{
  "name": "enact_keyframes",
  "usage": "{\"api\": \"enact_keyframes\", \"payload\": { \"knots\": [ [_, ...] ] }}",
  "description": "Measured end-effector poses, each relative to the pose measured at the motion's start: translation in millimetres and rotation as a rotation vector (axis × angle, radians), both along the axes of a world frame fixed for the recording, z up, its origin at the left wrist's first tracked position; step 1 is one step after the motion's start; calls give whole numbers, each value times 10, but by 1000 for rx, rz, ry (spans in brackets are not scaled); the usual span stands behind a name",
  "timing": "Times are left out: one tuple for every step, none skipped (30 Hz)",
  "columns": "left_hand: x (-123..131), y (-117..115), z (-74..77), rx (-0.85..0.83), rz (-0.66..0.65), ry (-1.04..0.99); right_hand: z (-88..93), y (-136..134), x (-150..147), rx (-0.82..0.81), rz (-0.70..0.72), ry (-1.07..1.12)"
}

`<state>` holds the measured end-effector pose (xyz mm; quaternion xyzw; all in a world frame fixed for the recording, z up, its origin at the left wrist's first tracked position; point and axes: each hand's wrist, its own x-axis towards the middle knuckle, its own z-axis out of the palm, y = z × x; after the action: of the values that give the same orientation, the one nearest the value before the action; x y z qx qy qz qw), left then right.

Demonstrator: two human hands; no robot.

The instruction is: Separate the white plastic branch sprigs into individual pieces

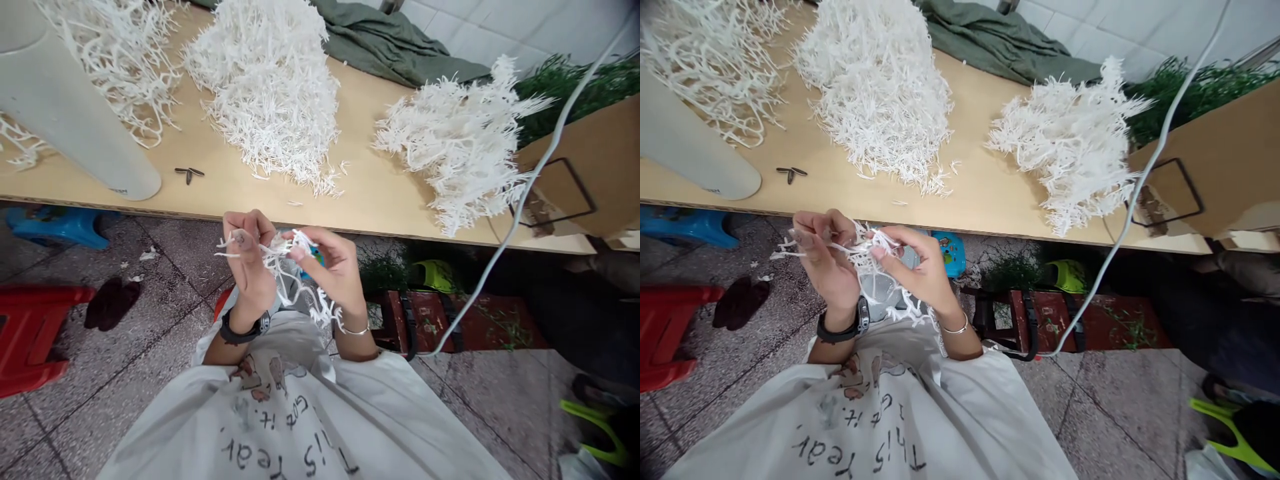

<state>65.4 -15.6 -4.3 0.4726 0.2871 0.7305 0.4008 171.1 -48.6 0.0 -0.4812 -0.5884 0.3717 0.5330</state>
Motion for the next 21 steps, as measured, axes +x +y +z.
{"api": "enact_keyframes", "payload": {
  "knots": [
    [9, -12, 14, 15, 23, -11, -16, -19, -23, 17, -64, 55],
    [17, -23, 27, 24, 37, -21, -31, -35, -47, 32, -124, 105],
    [24, -33, 35, 30, 39, -22, -45, -48, -71, 47, -179, 147],
    [28, -42, 39, 36, 30, -15, -58, -57, -95, 69, -229, 180],
    [28, -49, 36, 44, 21, -8, -70, -63, -119, 99, -277, 205],
    [22, -54, 29, 52, 14, 6, -80, -66, -139, 129, -317, 218],
    [8, -57, 20, 59, 5, 33, -89, -66, -157, 159, -347, 221],
    [-13, -60, 11, 61, -8, 72, -96, -66, -169, 190, -368, 221],
    [-40, -63, 5, 54, -25, 120, -102, -65, -177, 221, -382, 218],
    [-74, -66, 5, 39, -50, 176, -107, -64, -180, 246, -385, 210],
    [-110, -70, 12, 23, -86, 241, -112, -64, -180, 268, -382, 198],
    [-148, -75, 24, 10, -125, 307, -117, -64, -177, 286, -380, 183],
    [-184, -79, 40, 9, -158, 366, -121, -64, -175, 299, -379, 165],
    [-216, -83, 57, 18, -179, 422, -124, -65, -174, 309, -384, 149],
    [-244, -85, 72, 39, -189, 468, -126, -65, -175, 323, -392, 136],
    [-267, -86, 84, 70, -189, 501, -125, -66, -181, 344, -404, 132],
    [-284, -86, 90, 101, -185, 523, -123, -66, -190, 367, -413, 135],
    [-297, -86, 89, 126, -188, 532, -119, -67, -202, 389, -419, 141],
    [-305, -85, 83, 142, -203, 526, -114, -68, -217, 407, -424, 146],
    [-309, -86, 72, 147, -229, 507, -110, -70, -232, 417, -429, 145],
    [-310, -87, 58, 143, -259, 477, -108, -71, -246, 421, -431, 138]
  ]
}}
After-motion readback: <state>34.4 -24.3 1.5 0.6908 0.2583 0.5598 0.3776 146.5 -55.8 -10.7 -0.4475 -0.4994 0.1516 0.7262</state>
